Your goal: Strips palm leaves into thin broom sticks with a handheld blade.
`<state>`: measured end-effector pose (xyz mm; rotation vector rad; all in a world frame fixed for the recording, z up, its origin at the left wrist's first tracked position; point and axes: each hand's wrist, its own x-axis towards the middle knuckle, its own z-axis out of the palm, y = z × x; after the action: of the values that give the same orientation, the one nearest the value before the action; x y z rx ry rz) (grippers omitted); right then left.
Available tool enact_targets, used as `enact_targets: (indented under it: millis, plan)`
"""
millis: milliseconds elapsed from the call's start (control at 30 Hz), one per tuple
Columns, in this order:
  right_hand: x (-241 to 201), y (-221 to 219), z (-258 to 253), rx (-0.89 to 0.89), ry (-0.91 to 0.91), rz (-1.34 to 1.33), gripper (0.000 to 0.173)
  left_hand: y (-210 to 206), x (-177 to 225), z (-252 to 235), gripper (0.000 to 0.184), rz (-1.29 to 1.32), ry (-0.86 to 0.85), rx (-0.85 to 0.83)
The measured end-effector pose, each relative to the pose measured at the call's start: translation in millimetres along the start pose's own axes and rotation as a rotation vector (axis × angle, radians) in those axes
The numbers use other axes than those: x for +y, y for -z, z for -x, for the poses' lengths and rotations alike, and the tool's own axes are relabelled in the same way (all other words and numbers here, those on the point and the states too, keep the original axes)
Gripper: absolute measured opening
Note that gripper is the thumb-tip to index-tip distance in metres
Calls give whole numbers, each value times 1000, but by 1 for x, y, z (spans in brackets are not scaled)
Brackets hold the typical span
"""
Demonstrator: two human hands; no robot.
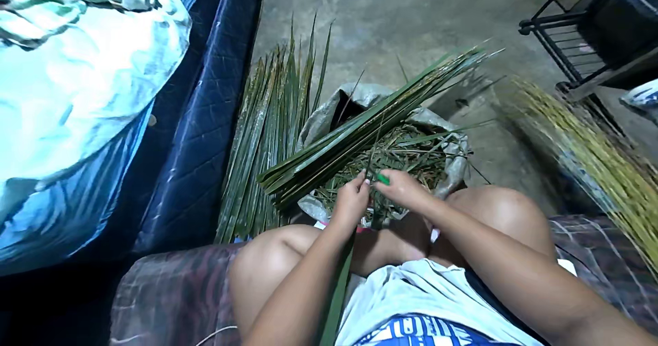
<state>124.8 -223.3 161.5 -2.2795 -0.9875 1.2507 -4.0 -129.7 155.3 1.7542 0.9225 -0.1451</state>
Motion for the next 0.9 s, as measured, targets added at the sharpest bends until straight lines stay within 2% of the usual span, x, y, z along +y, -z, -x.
enact_targets:
  millis: [100, 200, 367, 433, 567, 633, 733, 900]
  plan:
    - [-15, -13, 13, -29, -8, 141, 32, 1, 1, 0, 44, -34, 10, 38]
    - [-18, -5, 3, 110, -73, 307, 35, -3, 1, 3, 42, -86, -19, 42]
    - [7, 22, -29, 325, -217, 209, 33, -8, 4, 7, 47, -139, -24, 3]
    - [4, 25, -24, 300, -220, 156, 32, -7, 4, 6, 46, -146, -13, 3]
    - [-10, 3, 1, 20, -75, 75, 34, -3, 3, 1, 45, -147, -3, 18]
    - [-14, -11, 8, -56, -38, 93, 32, -3, 0, 0, 45, -153, -14, 43]
    - [-16, -10, 5, 2, -68, 222, 32, -5, 0, 3, 41, -183, -15, 37]
    - [0, 13, -25, 225, -179, 308, 34, -9, 4, 5, 47, -205, -34, -5]
